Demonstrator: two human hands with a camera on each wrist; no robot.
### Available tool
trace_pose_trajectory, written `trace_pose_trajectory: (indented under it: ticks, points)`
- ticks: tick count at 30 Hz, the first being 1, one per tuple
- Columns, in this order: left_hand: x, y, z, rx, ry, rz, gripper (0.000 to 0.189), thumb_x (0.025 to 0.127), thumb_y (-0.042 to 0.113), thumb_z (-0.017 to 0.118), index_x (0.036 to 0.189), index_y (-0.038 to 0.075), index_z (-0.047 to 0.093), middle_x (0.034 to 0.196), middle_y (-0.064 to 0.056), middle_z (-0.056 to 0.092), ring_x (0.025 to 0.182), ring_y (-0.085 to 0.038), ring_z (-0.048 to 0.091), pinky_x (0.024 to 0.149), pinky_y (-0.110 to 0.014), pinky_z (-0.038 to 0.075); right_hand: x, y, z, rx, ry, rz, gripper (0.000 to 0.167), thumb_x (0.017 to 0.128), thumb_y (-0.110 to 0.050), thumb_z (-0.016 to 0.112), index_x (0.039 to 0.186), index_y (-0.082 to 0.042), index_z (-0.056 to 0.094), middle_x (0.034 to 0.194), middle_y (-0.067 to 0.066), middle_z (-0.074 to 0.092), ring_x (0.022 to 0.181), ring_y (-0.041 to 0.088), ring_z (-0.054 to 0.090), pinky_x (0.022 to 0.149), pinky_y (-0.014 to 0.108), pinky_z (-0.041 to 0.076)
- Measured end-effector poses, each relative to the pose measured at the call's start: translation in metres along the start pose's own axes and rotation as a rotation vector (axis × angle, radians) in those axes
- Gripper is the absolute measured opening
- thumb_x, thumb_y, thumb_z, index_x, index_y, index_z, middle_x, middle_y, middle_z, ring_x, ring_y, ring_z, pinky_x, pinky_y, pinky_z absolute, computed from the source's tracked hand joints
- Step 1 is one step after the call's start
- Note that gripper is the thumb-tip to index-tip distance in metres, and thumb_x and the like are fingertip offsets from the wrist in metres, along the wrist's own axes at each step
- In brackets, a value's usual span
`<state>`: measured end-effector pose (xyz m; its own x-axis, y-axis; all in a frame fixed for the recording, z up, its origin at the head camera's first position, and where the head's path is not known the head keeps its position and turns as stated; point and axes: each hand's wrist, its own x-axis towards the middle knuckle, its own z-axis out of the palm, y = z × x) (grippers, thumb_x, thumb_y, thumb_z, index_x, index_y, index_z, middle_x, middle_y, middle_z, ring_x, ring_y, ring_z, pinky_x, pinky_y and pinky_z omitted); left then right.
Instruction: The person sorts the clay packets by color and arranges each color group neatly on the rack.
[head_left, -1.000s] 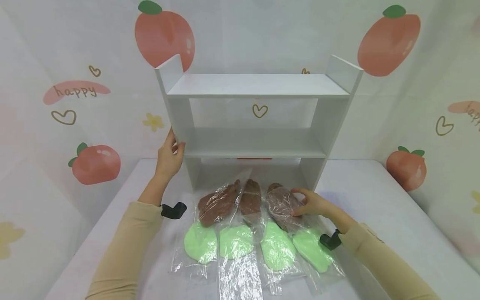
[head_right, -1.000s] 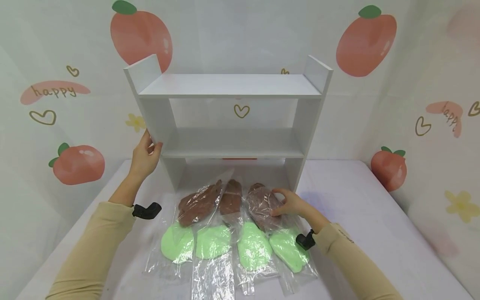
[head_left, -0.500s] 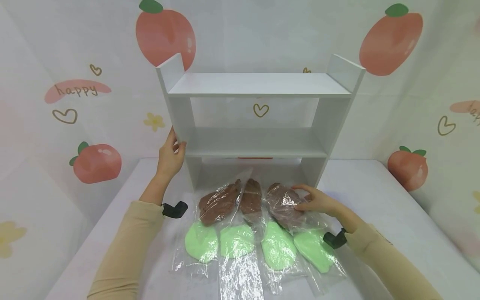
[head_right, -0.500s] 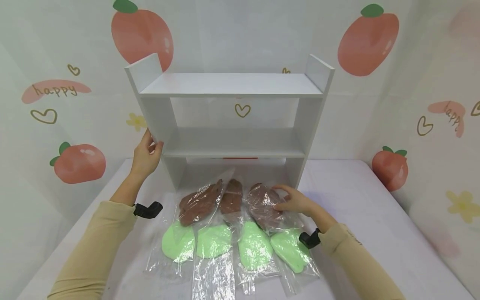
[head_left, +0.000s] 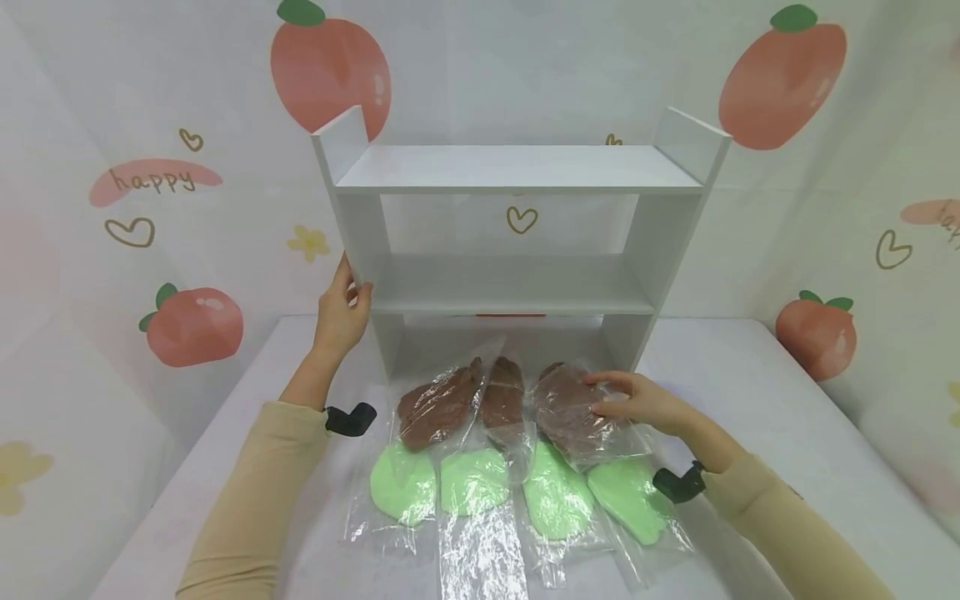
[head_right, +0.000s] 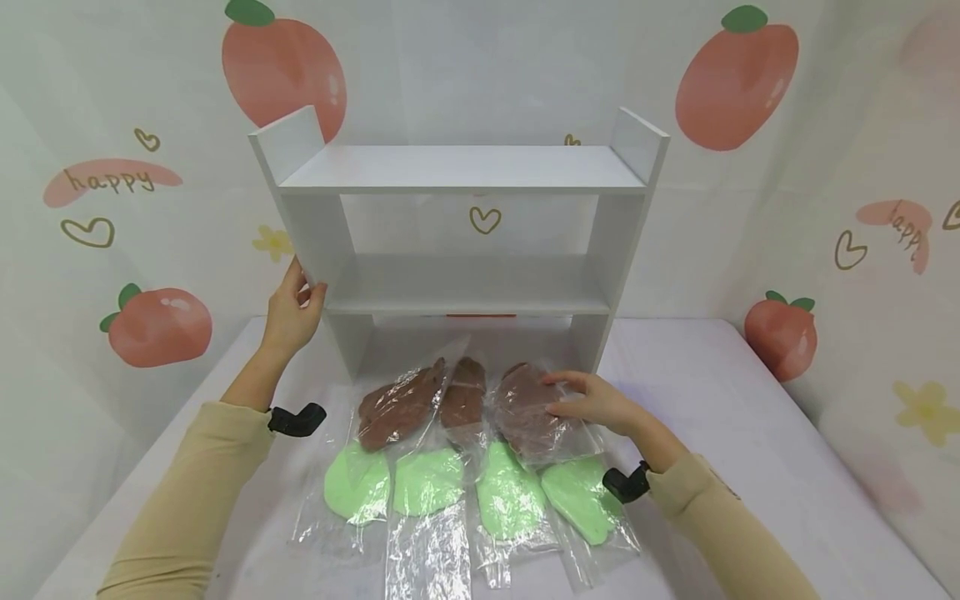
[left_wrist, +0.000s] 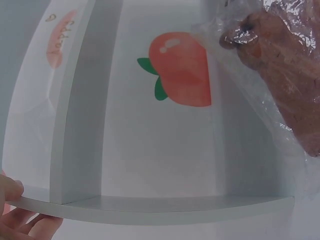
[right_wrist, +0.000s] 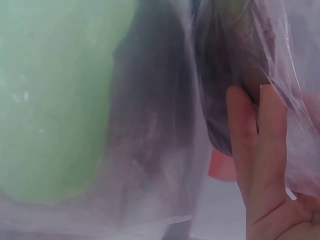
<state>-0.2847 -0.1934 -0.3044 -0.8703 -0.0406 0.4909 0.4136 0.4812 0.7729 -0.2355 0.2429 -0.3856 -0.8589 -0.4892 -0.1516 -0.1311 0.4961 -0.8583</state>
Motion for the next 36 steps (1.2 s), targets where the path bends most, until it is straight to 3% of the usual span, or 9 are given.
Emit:
trace_pose_trajectory:
  ticks: [6,14,18,21,28,31,33,36]
  points:
    - [0.001,0.0,0.001,0.0,0.018,0.009,0.059,0.096,0.001,0.041,0.15,0.015,0.021,0.146,-0.019,0.038,0.132,-0.038,0.041,0.103,-0.05,0.045,-0.004,-0.005,-0.002,0.014,-0.005,-0.039,0.059,0.087,-0.022,0.066,0.138,-0.005,0.043,0.148,0.029,0.027,0.136,0.052,0.02,0.09,0.045,0.054]
    - [0.001,-0.001,0.001,0.022,0.013,0.008,0.06,0.096,0.003,0.042,0.15,0.016,0.02,0.147,-0.018,0.038,0.13,-0.04,0.043,0.101,-0.05,0.046,-0.007,-0.013,-0.006,-0.076,0.036,-0.107,0.057,0.087,-0.023,0.066,0.137,-0.008,0.045,0.147,0.024,0.035,0.137,0.051,0.021,0.102,0.06,0.04]
    - [0.001,-0.001,0.0,0.029,0.004,-0.002,0.06,0.097,0.004,0.042,0.151,0.017,0.018,0.148,-0.018,0.036,0.128,-0.043,0.044,0.1,-0.051,0.047,-0.01,-0.019,-0.007,-0.069,0.039,-0.122,0.057,0.087,-0.021,0.066,0.138,-0.009,0.044,0.147,0.024,0.034,0.137,0.05,0.02,0.103,0.06,0.04]
    - [0.0,-0.001,0.0,0.031,-0.003,-0.006,0.06,0.097,0.004,0.041,0.151,0.018,0.017,0.149,-0.018,0.035,0.128,-0.043,0.044,0.1,-0.052,0.047,-0.013,-0.024,-0.008,-0.076,0.047,-0.139,0.057,0.087,-0.02,0.066,0.138,-0.01,0.044,0.147,0.022,0.034,0.137,0.048,0.022,0.101,0.054,0.044]
    - [0.0,0.0,0.0,0.04,-0.003,0.001,0.061,0.097,0.004,0.043,0.151,0.017,0.017,0.15,-0.018,0.033,0.132,-0.04,0.04,0.1,-0.051,0.046,-0.021,-0.038,-0.014,-0.075,0.064,-0.174,0.058,0.087,-0.018,0.066,0.139,-0.009,0.042,0.147,0.02,0.036,0.137,0.042,0.026,0.087,0.02,0.052]
    - [0.0,0.0,0.0,0.042,0.002,0.0,0.061,0.097,0.004,0.043,0.151,0.016,0.017,0.149,-0.02,0.033,0.132,-0.04,0.039,0.1,-0.051,0.046,-0.024,-0.043,-0.016,-0.083,0.066,-0.193,0.058,0.087,-0.017,0.066,0.139,-0.01,0.042,0.147,0.018,0.037,0.137,0.04,0.027,0.084,0.018,0.053]
    - [0.0,0.0,0.0,0.041,0.004,-0.002,0.061,0.097,0.004,0.043,0.151,0.016,0.018,0.148,-0.021,0.034,0.132,-0.041,0.039,0.1,-0.051,0.046,-0.026,-0.047,-0.017,-0.089,0.07,-0.208,0.057,0.087,-0.016,0.065,0.139,-0.011,0.042,0.146,0.017,0.038,0.136,0.033,0.032,0.083,0.021,0.054]
    - [-0.001,0.0,0.0,0.038,0.005,-0.004,0.061,0.097,0.004,0.043,0.151,0.016,0.018,0.147,-0.021,0.035,0.133,-0.04,0.039,0.101,-0.051,0.046,-0.029,-0.053,-0.018,-0.083,0.075,-0.232,0.057,0.087,-0.015,0.066,0.139,-0.011,0.043,0.146,0.016,0.039,0.13,0.008,0.041,0.082,0.024,0.056]
